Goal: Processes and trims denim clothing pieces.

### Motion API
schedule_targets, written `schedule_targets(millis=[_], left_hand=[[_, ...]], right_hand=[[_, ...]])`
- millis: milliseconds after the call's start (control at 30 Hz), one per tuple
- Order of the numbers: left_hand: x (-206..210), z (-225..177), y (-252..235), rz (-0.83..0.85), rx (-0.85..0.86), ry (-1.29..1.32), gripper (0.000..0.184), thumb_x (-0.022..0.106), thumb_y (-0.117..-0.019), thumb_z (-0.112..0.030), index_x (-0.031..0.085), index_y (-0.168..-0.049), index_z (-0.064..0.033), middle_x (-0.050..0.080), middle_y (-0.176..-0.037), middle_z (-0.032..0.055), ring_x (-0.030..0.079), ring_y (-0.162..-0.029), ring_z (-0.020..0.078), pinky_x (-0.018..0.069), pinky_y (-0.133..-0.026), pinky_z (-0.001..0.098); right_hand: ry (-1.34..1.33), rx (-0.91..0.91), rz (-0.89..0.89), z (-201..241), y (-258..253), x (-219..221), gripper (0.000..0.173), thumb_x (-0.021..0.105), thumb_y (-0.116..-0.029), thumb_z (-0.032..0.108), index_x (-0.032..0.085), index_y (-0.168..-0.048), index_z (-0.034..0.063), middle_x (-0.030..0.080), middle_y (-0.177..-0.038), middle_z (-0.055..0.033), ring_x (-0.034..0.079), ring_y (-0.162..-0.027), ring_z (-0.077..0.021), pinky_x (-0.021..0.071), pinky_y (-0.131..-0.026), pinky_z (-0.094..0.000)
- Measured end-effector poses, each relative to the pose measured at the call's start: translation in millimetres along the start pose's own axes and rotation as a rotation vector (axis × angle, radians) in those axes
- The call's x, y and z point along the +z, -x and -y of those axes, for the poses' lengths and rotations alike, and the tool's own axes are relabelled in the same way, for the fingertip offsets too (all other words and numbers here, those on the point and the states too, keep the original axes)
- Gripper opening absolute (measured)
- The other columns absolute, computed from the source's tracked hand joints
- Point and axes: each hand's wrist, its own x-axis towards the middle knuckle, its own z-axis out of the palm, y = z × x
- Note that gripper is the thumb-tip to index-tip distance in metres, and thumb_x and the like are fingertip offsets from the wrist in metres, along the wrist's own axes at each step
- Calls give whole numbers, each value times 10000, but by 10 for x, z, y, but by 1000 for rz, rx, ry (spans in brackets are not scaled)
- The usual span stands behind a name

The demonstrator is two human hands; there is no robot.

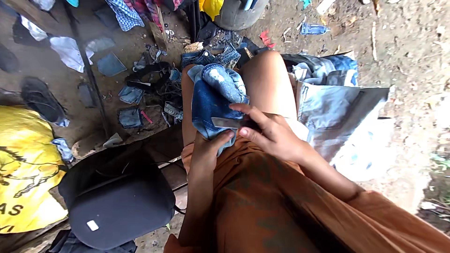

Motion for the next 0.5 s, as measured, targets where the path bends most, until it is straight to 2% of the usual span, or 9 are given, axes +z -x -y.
schedule_targets(millis=[67, 133, 233, 333, 400, 467, 500], left_hand=[[11, 3, 21, -10, 9, -2, 342, 700, -787, 80, 686, -1071, -110, 754, -923, 9, 721, -852, 88, 612, -817, 297], [30, -4, 40, -20, 12, -10, 338, 693, -793, 82, 687, -1072, -109, 752, -925, 7, 719, -852, 85, 611, -814, 292], [68, -2, 57, -18, 18, -39, 307, 685, -815, 61, 681, -1071, -108, 746, -923, 0, 716, -853, 78, 609, -808, 283], [105, 17, 59, -27, -1, -46, 296, 660, -835, 54, 675, -1087, -102, 744, -938, 1, 715, -867, 80, 605, -822, 287], [128, 19, 59, -74, -37, -40, 296, 621, -846, 59, 663, -1095, -96, 743, -937, 6, 716, -870, 87, 606, -825, 296], [132, 21, 72, -118, -62, -29, 291, 588, -859, 73, 650, -1099, -78, 738, -930, 21, 716, -868, 99, 606, -824, 304], [118, 20, 99, -140, -62, -22, 289, 578, -856, 81, 644, -1095, -66, 737, -923, 27, 717, -862, 105, 608, -818, 308]], right_hand=[[-106, 39, 6, -40, 21, 27, 465, 483, -1053, 436, 569, -1439, 191, 679, -897, 23, 617, -701, -81, 524, -588, -328], [-236, 54, 11, -93, 46, 48, 416, 535, -1050, 367, 597, -1429, 208, 708, -1070, 20, 658, -824, -53, 576, -698, -308], [-292, 12, -85, -149, 85, 134, 357, 619, -1013, 277, 675, -1346, 162, 678, -1030, -7, 651, -849, -48, 578, -733, -255], [-137, -85, -204, -207, 86, 173, 298, 620, -1016, 254, 728, -1275, 155, 627, -910, -16, 594, -758, -63, 510, -634, -231], [2, -162, -250, -285, 56, 187, 286, 600, -1026, 271, 750, -1247, 170, 612, -876, -46, 577, -694, -95, 466, -560, -249], [122, -175, -271, -440, -1, 150, 280, 582, -1031, 274, 762, -1216, 167, 633, -872, -88, 598, -672, -166, 476, -531, -317], [176, -129, -281, -574, -45, 79, 271, 579, -1025, 260, 759, -1191, 144, 674, -900, -123, 644, -704, -228, 517, -552, -393]])
